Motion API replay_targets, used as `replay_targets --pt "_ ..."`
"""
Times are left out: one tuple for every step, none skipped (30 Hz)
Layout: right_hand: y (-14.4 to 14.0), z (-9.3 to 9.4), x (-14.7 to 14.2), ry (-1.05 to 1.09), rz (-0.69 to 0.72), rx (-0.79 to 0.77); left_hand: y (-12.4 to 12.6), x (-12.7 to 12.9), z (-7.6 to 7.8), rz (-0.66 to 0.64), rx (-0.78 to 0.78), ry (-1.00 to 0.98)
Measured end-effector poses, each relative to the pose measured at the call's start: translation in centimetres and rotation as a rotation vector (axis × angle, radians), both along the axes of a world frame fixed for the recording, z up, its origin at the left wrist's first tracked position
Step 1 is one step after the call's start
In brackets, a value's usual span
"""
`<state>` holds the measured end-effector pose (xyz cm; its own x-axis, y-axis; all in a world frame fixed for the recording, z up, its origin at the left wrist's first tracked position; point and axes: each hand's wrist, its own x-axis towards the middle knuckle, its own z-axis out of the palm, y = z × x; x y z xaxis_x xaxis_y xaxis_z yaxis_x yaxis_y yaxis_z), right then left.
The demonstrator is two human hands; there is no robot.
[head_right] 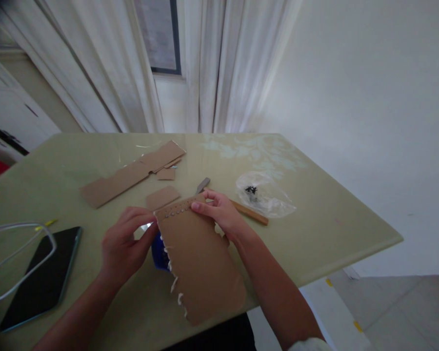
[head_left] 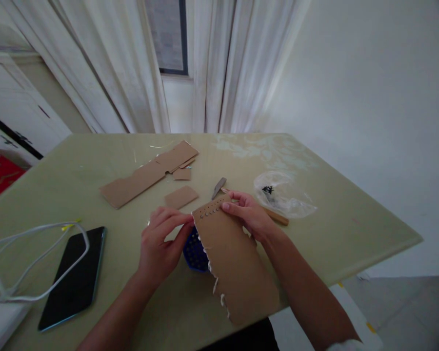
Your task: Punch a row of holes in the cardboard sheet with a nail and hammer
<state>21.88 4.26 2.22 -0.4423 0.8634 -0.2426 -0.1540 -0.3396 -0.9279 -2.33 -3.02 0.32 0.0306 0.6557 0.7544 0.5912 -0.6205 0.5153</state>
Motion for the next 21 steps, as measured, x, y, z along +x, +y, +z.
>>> replay_targets --pt "-0.08 0.12 -0.08 -0.002 0.005 0.0 -0.08 0.05 0.02 -0.006 0.006 0.011" --pt "-0.18 0.26 -0.17 -0.005 0.009 -0.001 -0.14 0.11 0.04 -0.011 0.012 0.02" --pt "-0.29 0.41 -0.25 -0.007 0.012 -0.002 -0.2 0.16 0.05 -0.013 0.018 0.024" --pt "-0.39 0.56 -0.32 -0.008 0.015 -0.004 -0.25 0.22 0.08 -0.014 0.019 0.025" --pt "-0.49 0.68 -0.37 -0.007 0.016 -0.006 -0.28 0.29 0.11 -0.014 0.021 0.023" --pt "-0.57 0.78 -0.41 -0.004 0.015 -0.009 -0.3 0.35 0.16 -0.015 0.025 0.02" --pt "-0.64 0.85 -0.44 -0.001 0.014 -0.011 -0.32 0.4 0.22 -0.013 0.032 0.016" --pt "-0.7 0.9 -0.45 0.0 0.013 -0.014 -0.33 0.45 0.28 -0.01 0.037 0.013" --pt "-0.74 0.92 -0.46 -0.002 0.012 -0.019 -0.35 0.48 0.33 -0.007 0.044 0.012" --pt "-0.78 0.94 -0.46 -0.007 0.014 -0.024 -0.38 0.5 0.36 -0.005 0.053 0.01" --pt "-0.81 0.94 -0.47 -0.014 0.016 -0.03 -0.42 0.5 0.37 -0.001 0.063 0.01" --pt "-0.84 0.95 -0.48 -0.021 0.02 -0.036 -0.47 0.49 0.36 0.004 0.074 0.01" --pt "-0.87 0.95 -0.5 -0.027 0.022 -0.042 -0.54 0.46 0.32 0.013 0.088 0.012" --pt "-0.9 0.95 -0.52 -0.03 0.025 -0.046 -0.61 0.42 0.27 0.024 0.101 0.018" --pt "-0.92 0.94 -0.54 -0.031 0.027 -0.048 -0.68 0.38 0.22 0.037 0.115 0.025" --pt "-0.93 0.92 -0.56 -0.03 0.027 -0.048 -0.73 0.35 0.18 0.049 0.125 0.034" --pt "-0.93 0.88 -0.57 -0.026 0.026 -0.045 -0.77 0.33 0.14 0.056 0.13 0.041" --pt "-0.93 0.84 -0.58 -0.022 0.022 -0.04 -0.78 0.33 0.13 0.059 0.133 0.043" --pt "-0.91 0.8 -0.58 -0.018 0.017 -0.034 -0.77 0.34 0.13 0.054 0.127 0.042" --pt "-0.9 0.76 -0.58 -0.017 0.014 -0.032 -0.74 0.37 0.14 0.045 0.117 0.036" --pt "-0.88 0.73 -0.58 -0.017 0.012 -0.033 -0.71 0.41 0.16 0.034 0.104 0.028"
